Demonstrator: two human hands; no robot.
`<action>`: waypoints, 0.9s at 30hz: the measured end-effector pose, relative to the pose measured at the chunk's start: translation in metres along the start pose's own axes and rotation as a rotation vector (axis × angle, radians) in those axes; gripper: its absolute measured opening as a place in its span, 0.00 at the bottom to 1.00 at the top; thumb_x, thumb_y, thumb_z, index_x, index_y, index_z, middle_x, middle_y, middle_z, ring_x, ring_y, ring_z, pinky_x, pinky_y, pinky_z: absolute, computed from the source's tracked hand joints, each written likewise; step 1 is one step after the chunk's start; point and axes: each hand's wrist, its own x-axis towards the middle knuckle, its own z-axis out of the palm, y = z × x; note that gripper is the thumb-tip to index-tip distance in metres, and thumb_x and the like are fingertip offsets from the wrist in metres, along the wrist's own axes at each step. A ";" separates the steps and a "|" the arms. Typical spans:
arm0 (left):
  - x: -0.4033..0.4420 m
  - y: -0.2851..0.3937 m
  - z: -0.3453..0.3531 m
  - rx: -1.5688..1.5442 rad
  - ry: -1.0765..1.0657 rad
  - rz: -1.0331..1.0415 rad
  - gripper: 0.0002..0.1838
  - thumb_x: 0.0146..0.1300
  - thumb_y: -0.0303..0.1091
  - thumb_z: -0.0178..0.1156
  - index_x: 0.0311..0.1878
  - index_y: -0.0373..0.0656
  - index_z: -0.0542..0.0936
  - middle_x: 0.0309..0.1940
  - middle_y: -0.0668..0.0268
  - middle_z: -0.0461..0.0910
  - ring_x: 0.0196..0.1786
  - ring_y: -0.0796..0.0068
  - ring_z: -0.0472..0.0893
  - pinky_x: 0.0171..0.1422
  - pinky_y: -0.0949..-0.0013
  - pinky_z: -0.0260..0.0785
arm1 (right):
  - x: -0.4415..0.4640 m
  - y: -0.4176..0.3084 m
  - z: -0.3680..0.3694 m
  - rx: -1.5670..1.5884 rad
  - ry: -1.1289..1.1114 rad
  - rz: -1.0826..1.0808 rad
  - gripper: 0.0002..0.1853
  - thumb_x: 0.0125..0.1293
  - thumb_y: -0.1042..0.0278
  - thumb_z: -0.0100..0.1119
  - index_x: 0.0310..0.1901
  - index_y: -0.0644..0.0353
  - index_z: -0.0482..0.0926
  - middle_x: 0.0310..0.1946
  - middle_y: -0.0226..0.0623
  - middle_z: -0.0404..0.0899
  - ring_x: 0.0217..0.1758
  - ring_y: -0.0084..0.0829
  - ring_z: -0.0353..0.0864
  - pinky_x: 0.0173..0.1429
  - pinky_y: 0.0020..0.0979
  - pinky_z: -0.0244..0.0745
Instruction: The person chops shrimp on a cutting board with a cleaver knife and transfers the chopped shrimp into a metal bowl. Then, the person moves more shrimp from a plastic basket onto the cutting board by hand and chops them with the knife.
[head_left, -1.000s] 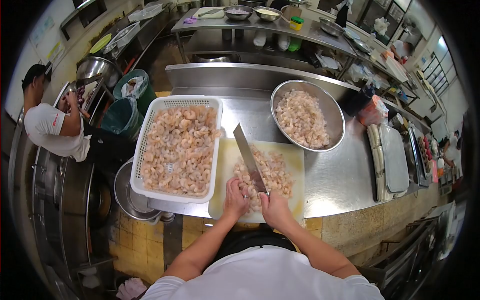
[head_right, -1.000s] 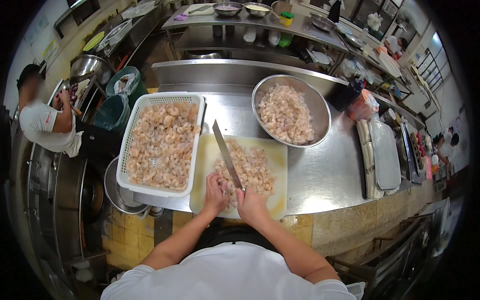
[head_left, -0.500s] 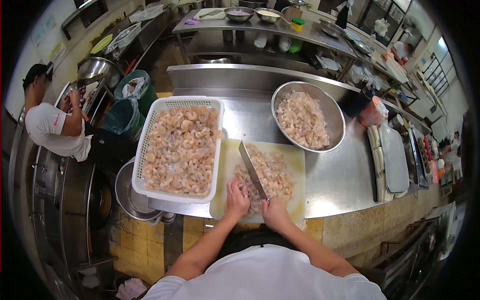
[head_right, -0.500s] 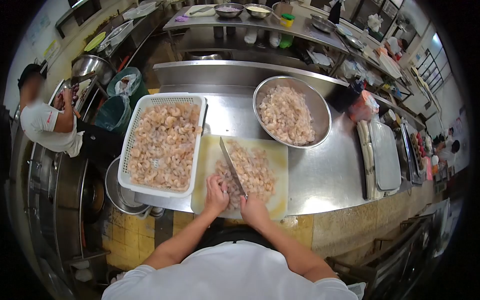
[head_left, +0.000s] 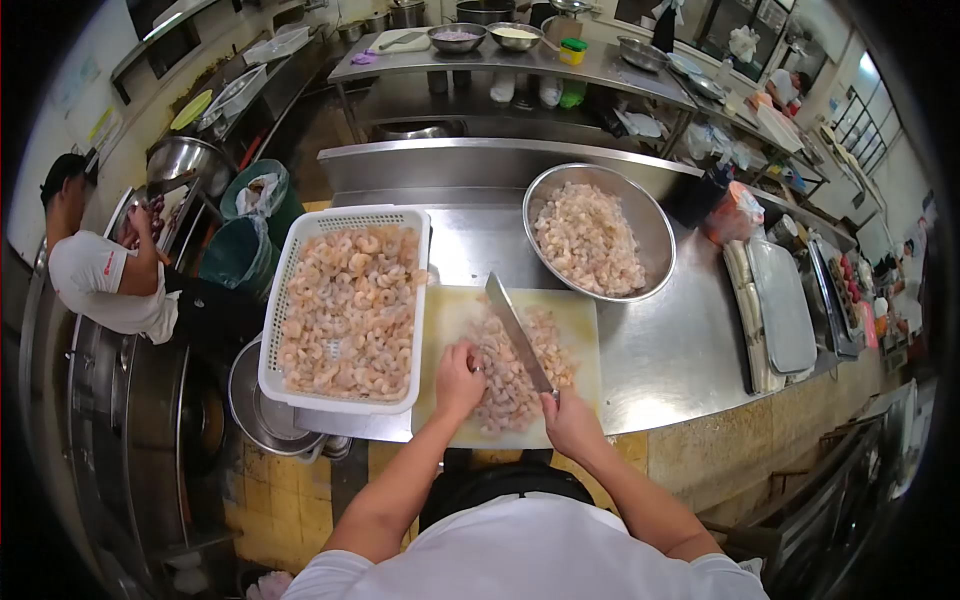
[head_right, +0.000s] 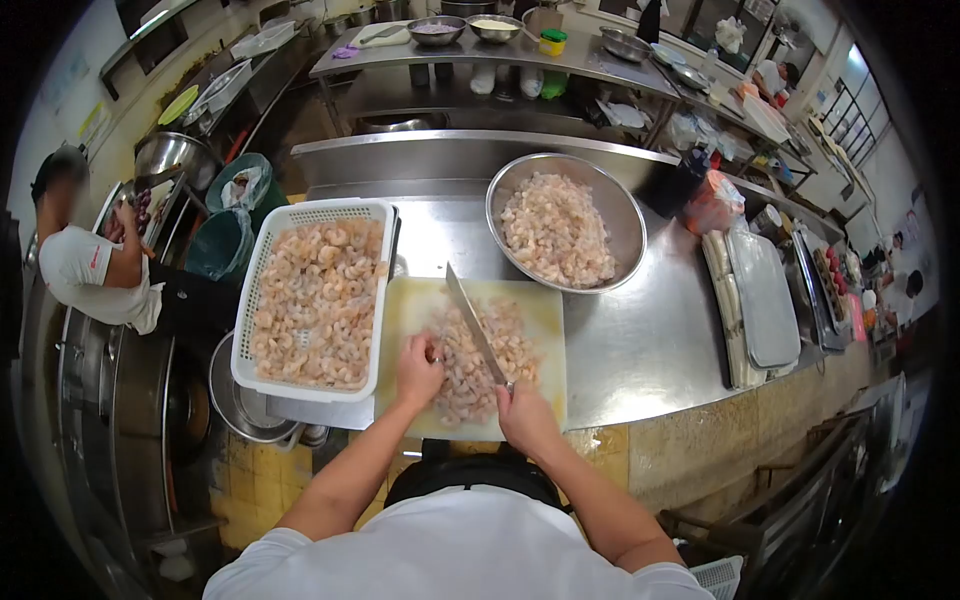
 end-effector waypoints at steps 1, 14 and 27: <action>0.000 -0.001 0.001 -0.009 -0.019 0.010 0.11 0.66 0.29 0.64 0.52 0.42 0.80 0.41 0.54 0.77 0.45 0.50 0.80 0.53 0.48 0.73 | -0.001 -0.001 -0.002 0.013 0.024 0.018 0.21 0.81 0.55 0.57 0.42 0.71 0.77 0.33 0.67 0.84 0.39 0.70 0.84 0.45 0.62 0.77; -0.019 0.009 -0.010 0.059 0.031 0.093 0.28 0.66 0.33 0.66 0.66 0.33 0.73 0.62 0.43 0.72 0.61 0.41 0.75 0.69 0.47 0.69 | -0.047 0.022 -0.009 -0.011 -0.113 0.039 0.23 0.81 0.51 0.56 0.43 0.70 0.77 0.34 0.69 0.84 0.40 0.71 0.83 0.45 0.63 0.77; -0.054 0.021 0.012 0.035 0.033 0.137 0.33 0.71 0.33 0.62 0.76 0.29 0.66 0.73 0.41 0.67 0.75 0.36 0.66 0.82 0.41 0.57 | -0.019 0.004 -0.021 0.126 -0.018 -0.063 0.20 0.79 0.56 0.59 0.40 0.71 0.76 0.30 0.66 0.83 0.36 0.70 0.84 0.41 0.62 0.77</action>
